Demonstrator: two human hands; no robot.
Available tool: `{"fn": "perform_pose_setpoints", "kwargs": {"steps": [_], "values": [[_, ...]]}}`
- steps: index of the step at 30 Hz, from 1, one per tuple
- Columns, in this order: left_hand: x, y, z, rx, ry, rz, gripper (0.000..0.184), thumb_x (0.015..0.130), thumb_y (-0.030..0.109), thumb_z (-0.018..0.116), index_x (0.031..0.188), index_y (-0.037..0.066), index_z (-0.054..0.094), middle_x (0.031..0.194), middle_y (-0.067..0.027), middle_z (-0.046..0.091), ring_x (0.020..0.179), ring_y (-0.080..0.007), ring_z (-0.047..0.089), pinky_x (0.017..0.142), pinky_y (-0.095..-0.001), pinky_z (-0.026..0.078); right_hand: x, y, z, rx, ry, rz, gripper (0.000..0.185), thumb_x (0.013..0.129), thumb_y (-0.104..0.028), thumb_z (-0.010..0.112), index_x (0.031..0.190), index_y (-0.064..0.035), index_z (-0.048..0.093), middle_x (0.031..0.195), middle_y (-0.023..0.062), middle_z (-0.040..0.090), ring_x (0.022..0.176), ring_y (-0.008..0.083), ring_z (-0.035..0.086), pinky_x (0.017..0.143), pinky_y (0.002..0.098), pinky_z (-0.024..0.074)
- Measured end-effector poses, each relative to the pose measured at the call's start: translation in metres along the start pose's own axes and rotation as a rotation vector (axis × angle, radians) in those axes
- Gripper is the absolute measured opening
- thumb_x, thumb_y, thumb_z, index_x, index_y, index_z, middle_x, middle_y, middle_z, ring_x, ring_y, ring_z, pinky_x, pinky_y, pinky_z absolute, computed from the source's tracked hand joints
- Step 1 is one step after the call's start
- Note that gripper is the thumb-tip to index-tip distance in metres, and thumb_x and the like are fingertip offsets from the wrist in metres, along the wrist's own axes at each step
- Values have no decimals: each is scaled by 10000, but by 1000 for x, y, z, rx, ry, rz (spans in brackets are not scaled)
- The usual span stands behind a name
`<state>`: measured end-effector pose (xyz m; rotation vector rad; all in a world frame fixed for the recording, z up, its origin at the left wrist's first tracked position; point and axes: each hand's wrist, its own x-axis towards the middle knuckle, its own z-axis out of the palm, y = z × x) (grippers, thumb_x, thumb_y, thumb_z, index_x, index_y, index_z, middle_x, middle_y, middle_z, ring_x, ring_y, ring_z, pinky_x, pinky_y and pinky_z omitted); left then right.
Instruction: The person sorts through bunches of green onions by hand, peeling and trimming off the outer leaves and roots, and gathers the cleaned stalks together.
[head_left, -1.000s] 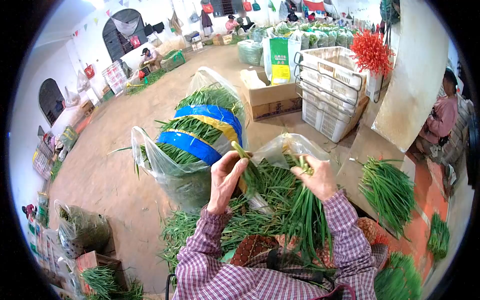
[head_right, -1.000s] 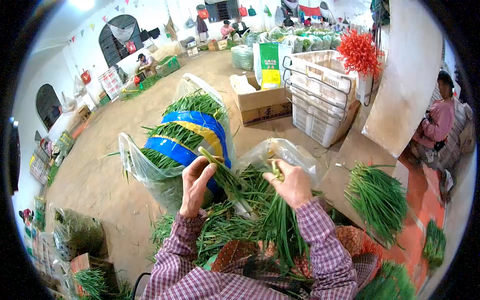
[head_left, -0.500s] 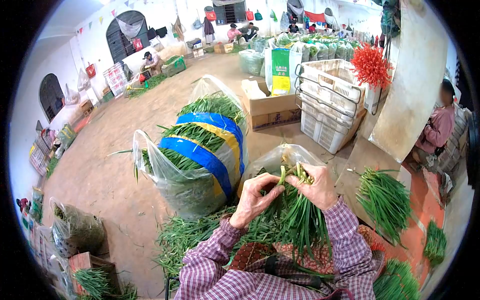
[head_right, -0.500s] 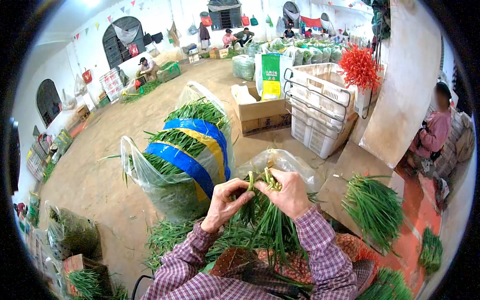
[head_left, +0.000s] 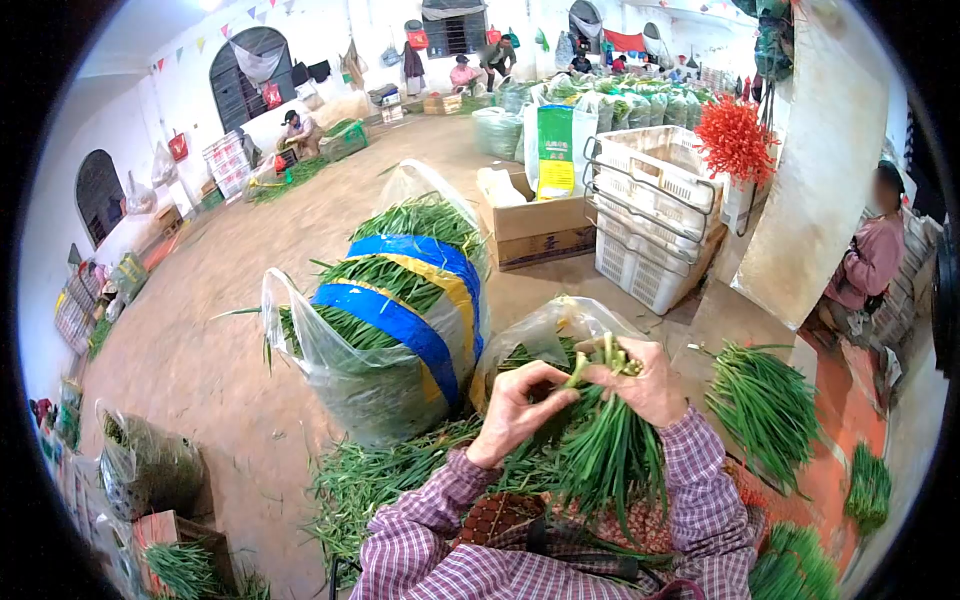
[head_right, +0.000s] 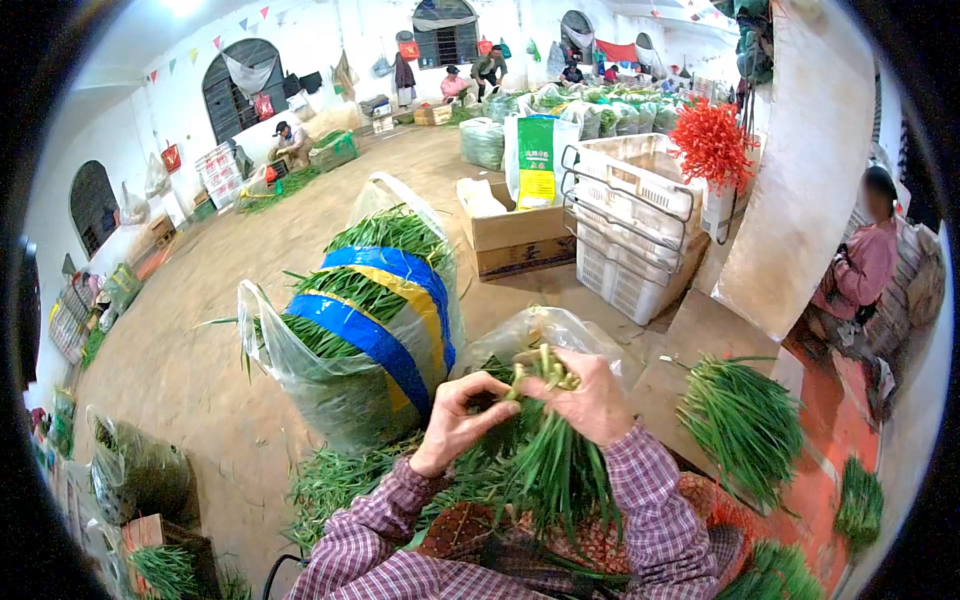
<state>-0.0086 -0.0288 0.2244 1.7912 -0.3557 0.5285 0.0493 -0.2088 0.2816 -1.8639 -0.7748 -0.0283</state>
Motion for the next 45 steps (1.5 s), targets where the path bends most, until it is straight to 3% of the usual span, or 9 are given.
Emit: {"fn": "perform_pose_setpoints", "kwargs": {"steps": [14,23,29,30,33,34,37,42,45], "values": [[6,0,0,-175,-217,-286,224,818,117,692,991,-18,644,837,-1,632,758,-41,542,684,-195,457,-2,32,-10,131,5,33,241,800,-219,702,858,12,662,648,6,575,563,64,500,500,258,425],[11,-5,3,-181,-301,-316,170,843,172,664,882,27,584,670,62,490,574,-4,402,480,-177,309,-6,27,-7,-185,16,-68,297,746,-279,744,777,-7,628,611,98,564,535,158,503,523,328,419],[16,14,-16,-928,-109,-535,146,863,175,604,899,40,563,617,43,417,506,-41,348,406,-177,242,-16,45,6,-285,-114,-120,332,732,-318,748,772,-19,607,625,136,577,545,224,555,519,344,420],[17,16,-22,-789,-55,-437,164,857,183,608,919,42,553,631,26,452,490,-42,357,396,-184,247,-17,45,5,-289,-133,-108,250,758,-226,738,809,-4,636,616,39,552,561,87,472,517,278,397],[22,9,-40,-151,-46,-238,390,836,196,635,1151,-8,529,1031,-110,608,894,-138,585,756,-248,462,-17,36,-5,-38,-121,38,262,778,-242,728,829,-1,639,640,14,582,549,88,485,508,268,397],[24,6,-42,225,-42,-60,574,794,221,687,1271,-11,467,1236,-120,539,1173,-200,470,992,-334,350,-16,33,-8,30,-148,53,263,804,-247,708,855,3,640,673,4,596,548,81,513,493,248,425],[17,9,-23,23,-243,-46,694,726,261,762,1291,-4,458,1261,-118,523,1229,-214,423,1039,-348,293,-11,16,-6,233,-104,81,286,812,-285,704,844,-7,643,649,10,583,542,64,534,485,244,451],[13,13,7,-192,-181,-76,420,748,155,750,1094,-11,577,1004,-62,612,949,-146,573,851,-269,443,-7,7,-7,310,-39,106,312,827,-292,684,876,13,639,693,22,605,569,80,562,480,237,462],[15,26,11,181,-31,125,124,749,54,702,808,-10,613,711,-96,587,661,-185,575,613,-305,447,-10,13,-6,138,-42,123,321,821,-293,686,857,22,630,658,30,594,596,84,574,483,245,461]]}}
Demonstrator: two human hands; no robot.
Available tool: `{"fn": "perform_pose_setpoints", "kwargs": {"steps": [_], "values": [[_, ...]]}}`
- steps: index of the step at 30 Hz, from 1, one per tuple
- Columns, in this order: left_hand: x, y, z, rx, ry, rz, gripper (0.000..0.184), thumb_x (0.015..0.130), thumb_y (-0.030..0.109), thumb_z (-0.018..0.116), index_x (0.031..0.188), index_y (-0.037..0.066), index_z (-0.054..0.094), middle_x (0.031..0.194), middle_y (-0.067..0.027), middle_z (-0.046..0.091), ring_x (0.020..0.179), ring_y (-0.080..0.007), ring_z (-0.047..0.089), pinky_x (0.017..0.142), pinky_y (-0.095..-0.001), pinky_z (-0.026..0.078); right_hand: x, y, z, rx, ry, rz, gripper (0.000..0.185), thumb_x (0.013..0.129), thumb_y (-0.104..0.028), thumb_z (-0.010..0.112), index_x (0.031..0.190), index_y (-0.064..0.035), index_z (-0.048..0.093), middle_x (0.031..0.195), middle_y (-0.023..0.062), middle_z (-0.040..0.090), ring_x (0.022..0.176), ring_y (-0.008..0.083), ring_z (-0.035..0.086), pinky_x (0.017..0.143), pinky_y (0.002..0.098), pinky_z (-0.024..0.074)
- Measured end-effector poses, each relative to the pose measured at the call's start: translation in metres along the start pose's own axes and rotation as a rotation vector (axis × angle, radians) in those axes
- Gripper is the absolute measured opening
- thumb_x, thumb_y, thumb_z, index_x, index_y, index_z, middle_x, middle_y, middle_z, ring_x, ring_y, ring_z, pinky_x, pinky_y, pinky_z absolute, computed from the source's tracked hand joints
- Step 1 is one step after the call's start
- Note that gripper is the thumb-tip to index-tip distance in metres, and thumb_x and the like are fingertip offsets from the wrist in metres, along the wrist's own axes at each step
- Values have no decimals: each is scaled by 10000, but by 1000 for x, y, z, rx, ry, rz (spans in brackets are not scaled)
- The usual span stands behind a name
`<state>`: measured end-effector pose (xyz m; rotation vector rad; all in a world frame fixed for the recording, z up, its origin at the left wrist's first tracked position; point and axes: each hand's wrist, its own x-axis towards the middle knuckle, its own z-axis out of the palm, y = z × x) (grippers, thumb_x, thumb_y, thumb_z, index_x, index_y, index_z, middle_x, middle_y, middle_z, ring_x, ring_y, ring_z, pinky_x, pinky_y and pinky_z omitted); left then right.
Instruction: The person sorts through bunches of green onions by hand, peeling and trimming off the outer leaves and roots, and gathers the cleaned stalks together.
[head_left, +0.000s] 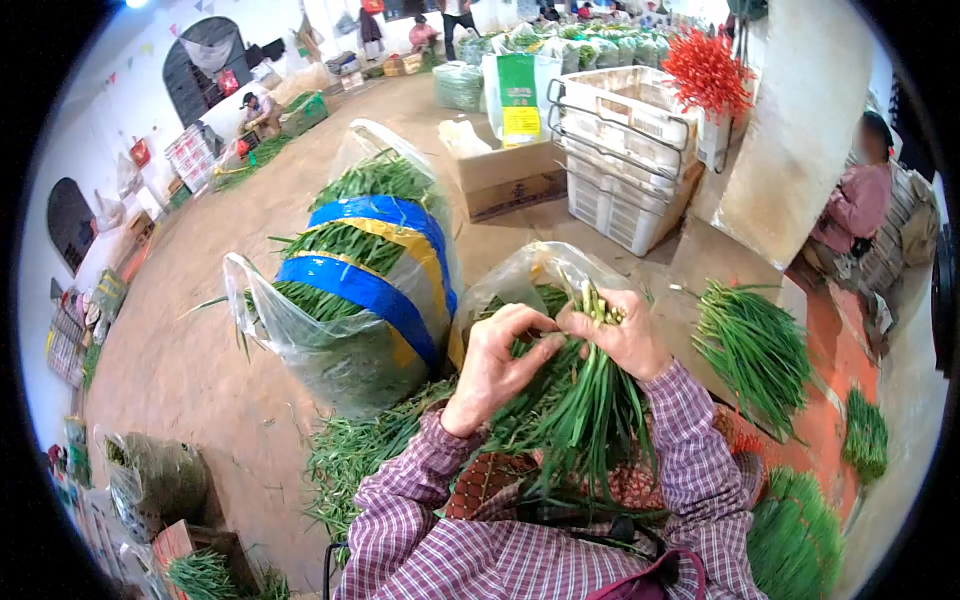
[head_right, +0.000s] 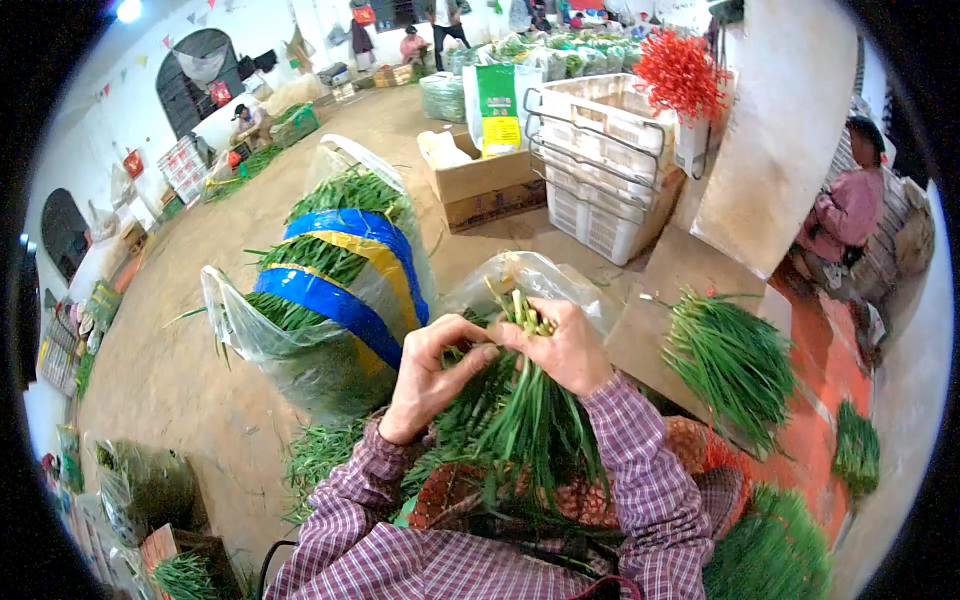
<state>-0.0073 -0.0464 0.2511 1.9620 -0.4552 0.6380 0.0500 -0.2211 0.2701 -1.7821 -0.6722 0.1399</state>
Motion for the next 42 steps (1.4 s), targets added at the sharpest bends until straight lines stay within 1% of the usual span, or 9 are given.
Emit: {"fn": "perform_pose_setpoints", "kwargs": {"steps": [4,11,14,16,20,26,29,35,42], "values": [[0,-1,-8,179,-28,122,107,738,46,692,796,-5,617,731,-128,588,668,-246,580,596,-312,446,5,21,3,-169,-17,-140,339,805,-346,692,804,-13,626,599,27,552,531,84,506,480,293,409],[5,-13,-53,-528,148,-348,206,866,141,595,993,-20,614,875,-18,626,811,-95,557,732,-226,445,-14,23,1,-90,-278,18,333,791,-337,713,757,-21,615,597,9,553,526,62,502,470,266,408],[5,-39,-52,-440,-16,-253,831,780,378,702,1409,24,290,1289,-83,474,1059,-154,514,876,-287,441,-13,11,1,44,-264,18,319,804,-315,701,814,-4,629,644,14,580,532,69,541,467,240,453],[4,-40,-32,-489,-252,-204,999,711,408,761,1429,9,192,1430,-140,319,1238,-209,414,1002,-337,363,-7,-12,0,184,-255,40,321,812,-305,693,846,9,635,670,14,594,536,79,564,465,228,481],[1,-15,5,-903,-492,-587,840,734,292,750,1378,46,270,1123,-46,471,1017,-137,491,870,-285,434,7,-37,-5,244,-145,67,327,836,-334,661,923,-18,661,751,36,635,580,85,581,506,225,488],[-4,18,48,-1314,-303,-778,702,796,80,674,1364,78,260,1181,-74,494,1028,-166,549,848,-313,494,3,-10,0,255,81,-36,246,805,-243,699,925,-30,671,804,26,641,700,89,584,613,230,478],[-13,17,58,-1318,-282,-862,596,800,51,655,1302,62,332,1125,-66,533,935,-153,589,804,-306,518,-3,-3,-8,-137,137,-193,254,782,-197,702,959,-18,668,880,43,654,820,118,598,714,257,488],[-18,19,67,-1224,-270,-843,364,757,19,647,1092,22,503,908,-27,586,768,-112,596,668,-249,516,10,-5,-25,16,118,-51,215,846,-202,641,919,-4,685,778,46,665,697,85,592,637,244,485],[-30,8,66,-1135,-276,-873,538,744,32,658,1242,30,455,1022,-62,582,887,-165,598,792,-313,518,34,13,-47,-116,239,-212,180,865,-176,623,874,-16,705,662,18,642,584,75,568,513,245,454]]}}
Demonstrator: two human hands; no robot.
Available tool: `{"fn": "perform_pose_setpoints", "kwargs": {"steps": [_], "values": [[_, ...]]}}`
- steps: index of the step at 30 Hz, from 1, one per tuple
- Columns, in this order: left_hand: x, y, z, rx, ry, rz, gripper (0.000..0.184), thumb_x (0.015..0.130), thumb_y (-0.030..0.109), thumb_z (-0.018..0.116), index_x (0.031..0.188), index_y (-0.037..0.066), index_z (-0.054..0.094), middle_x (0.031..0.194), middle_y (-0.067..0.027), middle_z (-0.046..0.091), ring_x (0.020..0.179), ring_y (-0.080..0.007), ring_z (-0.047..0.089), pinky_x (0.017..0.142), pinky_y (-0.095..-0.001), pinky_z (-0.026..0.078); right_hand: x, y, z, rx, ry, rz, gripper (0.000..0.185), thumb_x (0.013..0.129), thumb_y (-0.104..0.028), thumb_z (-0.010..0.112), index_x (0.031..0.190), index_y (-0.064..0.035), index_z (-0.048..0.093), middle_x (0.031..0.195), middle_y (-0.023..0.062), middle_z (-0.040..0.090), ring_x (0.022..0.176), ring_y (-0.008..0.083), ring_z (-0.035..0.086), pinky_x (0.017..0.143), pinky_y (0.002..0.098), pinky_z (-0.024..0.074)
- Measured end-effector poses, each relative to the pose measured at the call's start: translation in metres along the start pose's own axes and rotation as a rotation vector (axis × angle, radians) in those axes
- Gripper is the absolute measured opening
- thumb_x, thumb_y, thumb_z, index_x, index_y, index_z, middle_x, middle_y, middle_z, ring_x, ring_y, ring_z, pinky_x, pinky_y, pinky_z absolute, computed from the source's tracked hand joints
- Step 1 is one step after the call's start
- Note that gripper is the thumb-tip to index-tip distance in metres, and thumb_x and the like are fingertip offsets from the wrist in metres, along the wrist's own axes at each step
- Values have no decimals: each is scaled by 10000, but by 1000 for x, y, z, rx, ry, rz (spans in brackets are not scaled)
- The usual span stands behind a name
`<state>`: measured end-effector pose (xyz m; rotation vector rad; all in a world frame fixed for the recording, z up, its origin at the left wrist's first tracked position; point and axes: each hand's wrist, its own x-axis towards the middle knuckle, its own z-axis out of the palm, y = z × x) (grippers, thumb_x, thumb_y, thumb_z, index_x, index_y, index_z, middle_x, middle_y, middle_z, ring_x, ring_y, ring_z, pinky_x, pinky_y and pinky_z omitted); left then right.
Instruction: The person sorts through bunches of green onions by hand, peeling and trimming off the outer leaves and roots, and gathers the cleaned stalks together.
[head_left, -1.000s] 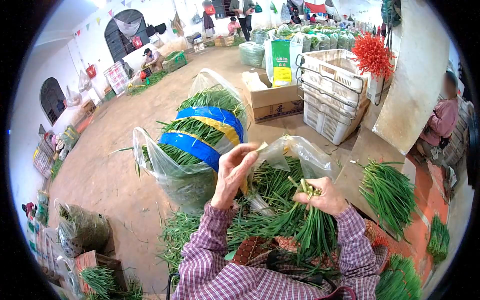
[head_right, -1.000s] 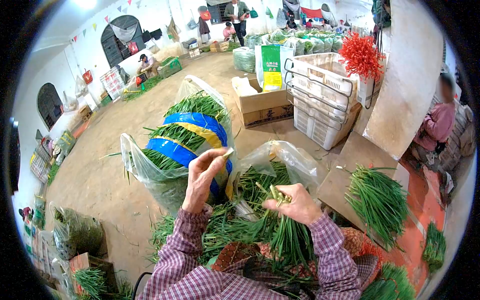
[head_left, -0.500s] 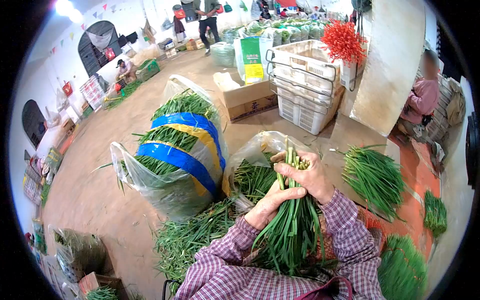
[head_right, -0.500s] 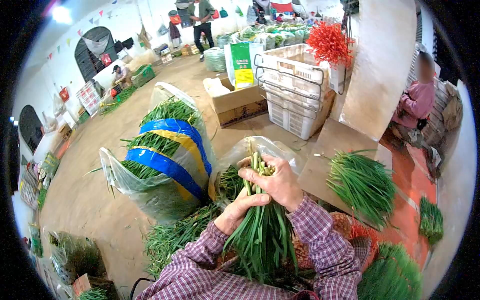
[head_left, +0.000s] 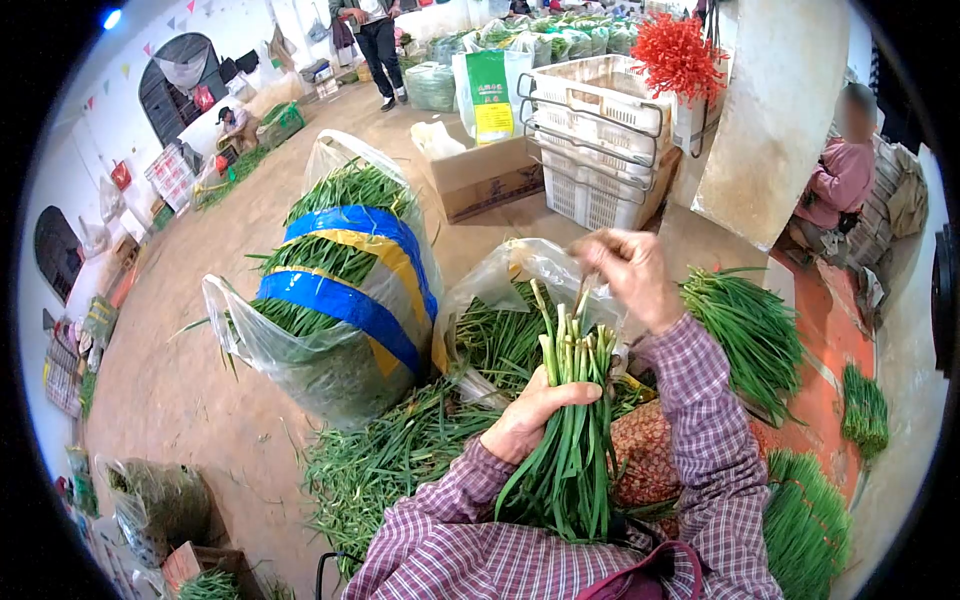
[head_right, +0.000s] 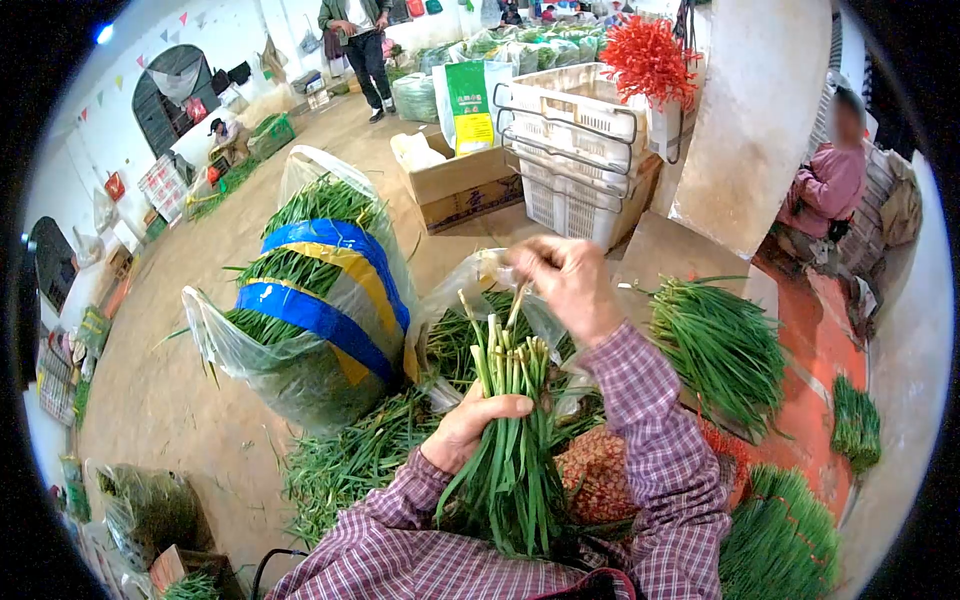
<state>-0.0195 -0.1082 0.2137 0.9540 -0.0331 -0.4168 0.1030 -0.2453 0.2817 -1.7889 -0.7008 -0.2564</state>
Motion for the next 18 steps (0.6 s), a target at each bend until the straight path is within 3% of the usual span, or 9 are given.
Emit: {"fn": "perform_pose_setpoints", "kwargs": {"steps": [2,4,8,10,11,12,13,15,18], "values": [[-5,4,2,-89,-42,-15,508,757,47,662,1223,25,463,968,-37,587,856,-133,591,776,-277,510,11,-6,-21,-98,107,79,169,873,-168,616,894,-21,698,672,30,644,568,73,560,494,243,450],[-12,5,0,-152,18,-25,546,758,41,660,1257,36,438,996,-38,574,879,-137,586,783,-284,513,18,-21,-39,112,300,168,169,878,-164,610,937,-23,680,677,42,640,531,74,540,466,260,446],[-18,1,-9,-191,70,7,543,774,48,654,1271,41,433,1015,-42,565,879,-141,582,783,-294,519,33,26,-76,136,500,53,186,894,-192,585,902,-23,661,727,35,633,545,88,535,476,268,448],[-20,4,-6,-196,76,5,508,783,54,649,1251,37,453,995,-43,575,859,-139,585,774,-292,520,13,36,-62,-152,114,71,182,865,-206,599,969,-77,673,791,14,634,623,99,567,546,239,461],[-20,6,-6,-194,77,6,474,791,61,645,1232,33,472,974,-45,586,839,-136,589,764,-289,522,1,36,-53,-366,-22,-36,191,844,-208,611,982,-94,678,816,11,633,648,110,578,571,239,468],[-17,5,-8,-196,82,13,474,791,61,645,1232,33,472,974,-45,586,839,-136,589,764,-289,522,-9,26,-33,-743,-92,-324,186,812,-201,635,956,-93,683,827,23,628,648,129,580,576,268,478],[-13,1,-12,-212,106,31,475,792,35,637,1227,34,449,986,-60,590,819,-149,614,720,-294,546,-13,5,-23,-736,-102,-328,186,812,-201,635,956,-93,683,827,23,628,648,129,580,576,268,478],[-14,-1,-14,-224,117,46,467,797,21,635,1217,30,432,1002,-67,590,827,-146,627,708,-289,555,-20,-48,-13,-532,-175,-63,181,747,-205,675,887,-90,679,802,42,616,658,145,587,573,304,482],[-17,0,-12,-181,153,81,457,797,38,648,1205,25,441,1011,-59,586,867,-130,612,747,-276,532,-32,-61,7,-576,-364,-264,193,725,-227,696,844,-79,664,785,57,600,666,177,598,576,333,482]]}}
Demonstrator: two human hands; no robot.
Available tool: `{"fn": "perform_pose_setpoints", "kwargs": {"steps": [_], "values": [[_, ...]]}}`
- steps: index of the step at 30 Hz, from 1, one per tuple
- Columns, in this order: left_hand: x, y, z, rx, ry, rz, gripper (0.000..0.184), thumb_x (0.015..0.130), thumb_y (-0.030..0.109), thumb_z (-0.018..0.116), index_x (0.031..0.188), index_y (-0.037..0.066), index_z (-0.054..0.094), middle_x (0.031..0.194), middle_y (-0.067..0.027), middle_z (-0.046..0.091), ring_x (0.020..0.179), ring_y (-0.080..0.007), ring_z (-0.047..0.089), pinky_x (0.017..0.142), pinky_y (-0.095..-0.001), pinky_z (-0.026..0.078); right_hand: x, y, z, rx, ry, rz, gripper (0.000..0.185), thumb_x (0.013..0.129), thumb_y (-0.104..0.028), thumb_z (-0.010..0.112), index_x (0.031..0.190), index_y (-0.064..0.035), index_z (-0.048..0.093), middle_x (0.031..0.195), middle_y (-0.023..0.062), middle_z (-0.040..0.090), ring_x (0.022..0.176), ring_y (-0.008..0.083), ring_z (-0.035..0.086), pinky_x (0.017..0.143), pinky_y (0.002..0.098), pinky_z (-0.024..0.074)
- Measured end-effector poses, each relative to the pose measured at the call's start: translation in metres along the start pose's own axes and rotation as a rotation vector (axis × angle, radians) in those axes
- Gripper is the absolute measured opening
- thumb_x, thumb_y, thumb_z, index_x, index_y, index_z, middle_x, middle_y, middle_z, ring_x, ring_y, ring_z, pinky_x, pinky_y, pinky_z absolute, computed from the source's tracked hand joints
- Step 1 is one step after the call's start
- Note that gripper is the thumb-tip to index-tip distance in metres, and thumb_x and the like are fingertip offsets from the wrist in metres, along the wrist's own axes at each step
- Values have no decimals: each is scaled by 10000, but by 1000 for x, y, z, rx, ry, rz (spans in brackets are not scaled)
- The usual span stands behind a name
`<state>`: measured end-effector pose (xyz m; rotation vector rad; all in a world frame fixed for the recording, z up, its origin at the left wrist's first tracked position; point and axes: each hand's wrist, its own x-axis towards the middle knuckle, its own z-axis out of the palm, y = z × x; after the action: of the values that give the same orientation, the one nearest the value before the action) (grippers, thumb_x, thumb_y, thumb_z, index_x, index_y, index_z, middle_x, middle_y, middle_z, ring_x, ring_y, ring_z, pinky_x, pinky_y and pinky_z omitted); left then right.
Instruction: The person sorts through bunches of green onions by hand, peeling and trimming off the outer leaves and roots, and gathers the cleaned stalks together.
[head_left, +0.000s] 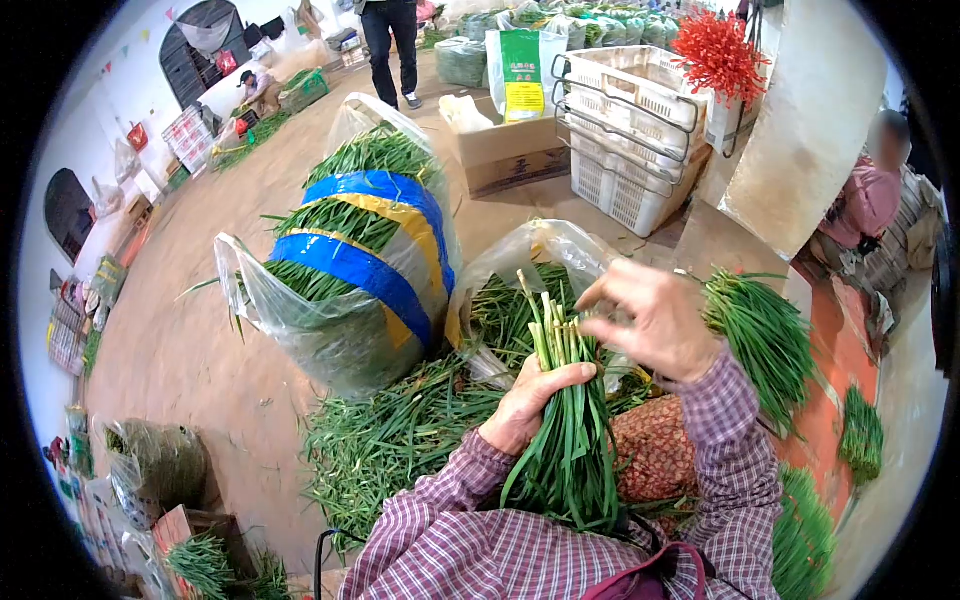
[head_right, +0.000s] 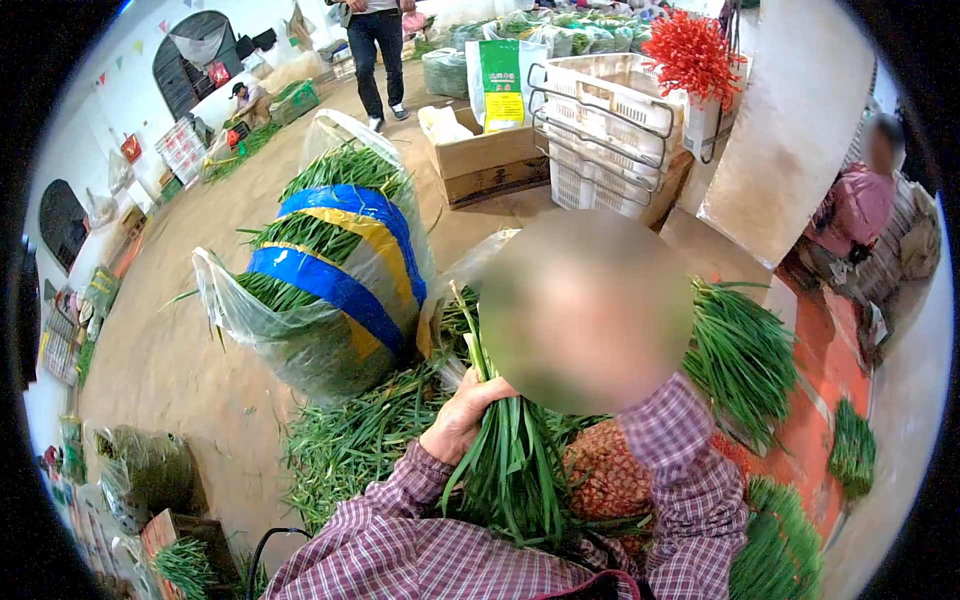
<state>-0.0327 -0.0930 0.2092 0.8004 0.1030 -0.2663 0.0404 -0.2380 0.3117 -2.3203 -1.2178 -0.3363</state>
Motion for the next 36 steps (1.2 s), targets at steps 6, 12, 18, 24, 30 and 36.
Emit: {"fn": "perform_pose_setpoints", "kwargs": {"steps": [6,12,18,24,30,36], "values": [[-4,-4,-5,-21,36,61,340,795,60,665,1094,27,506,881,-23,594,719,-103,606,636,-242,527,11,-4,32,-200,0,-147,171,732,-212,681,777,-69,599,732,51,537,686,209,575,590,361,470],[-16,1,-3,-17,17,54,443,768,91,697,1154,26,489,913,-27,586,775,-121,594,698,-268,518,55,21,-6,-190,288,-53,181,794,-196,622,897,-47,612,844,81,586,772,242,591,656,368,486],[-15,0,-5,22,-56,31,540,758,110,713,1226,20,459,1012,-24,571,903,-120,568,792,-272,488,64,35,39,289,124,-349,340,879,-241,531,1152,-41,566,982,116,629,971,285,572,813,393,468],[-19,-2,-26,-44,-70,-62,692,712,32,683,1328,18,367,1187,-87,534,1072,-193,533,932,-320,436,43,6,46,316,-349,-267,332,926,-283,485,1089,-24,613,962,145,638,918,291,595,835,384,454],[-10,-17,-54,-128,-181,-125,724,755,169,719,1347,30,326,1274,-111,476,1146,-228,503,967,-372,438,18,-3,44,461,-323,-116,230,898,-205,527,970,-26,650,906,119,645,865,264,611,799,367,469],[-1,-6,-36,14,-260,-68,588,746,214,726,1220,0,452,998,-149,627,926,-254,624,842,-376,522,25,6,62,244,-314,-226,222,889,-226,526,936,-40,637,877,107,637,840,274,604,780,376,461]]}}
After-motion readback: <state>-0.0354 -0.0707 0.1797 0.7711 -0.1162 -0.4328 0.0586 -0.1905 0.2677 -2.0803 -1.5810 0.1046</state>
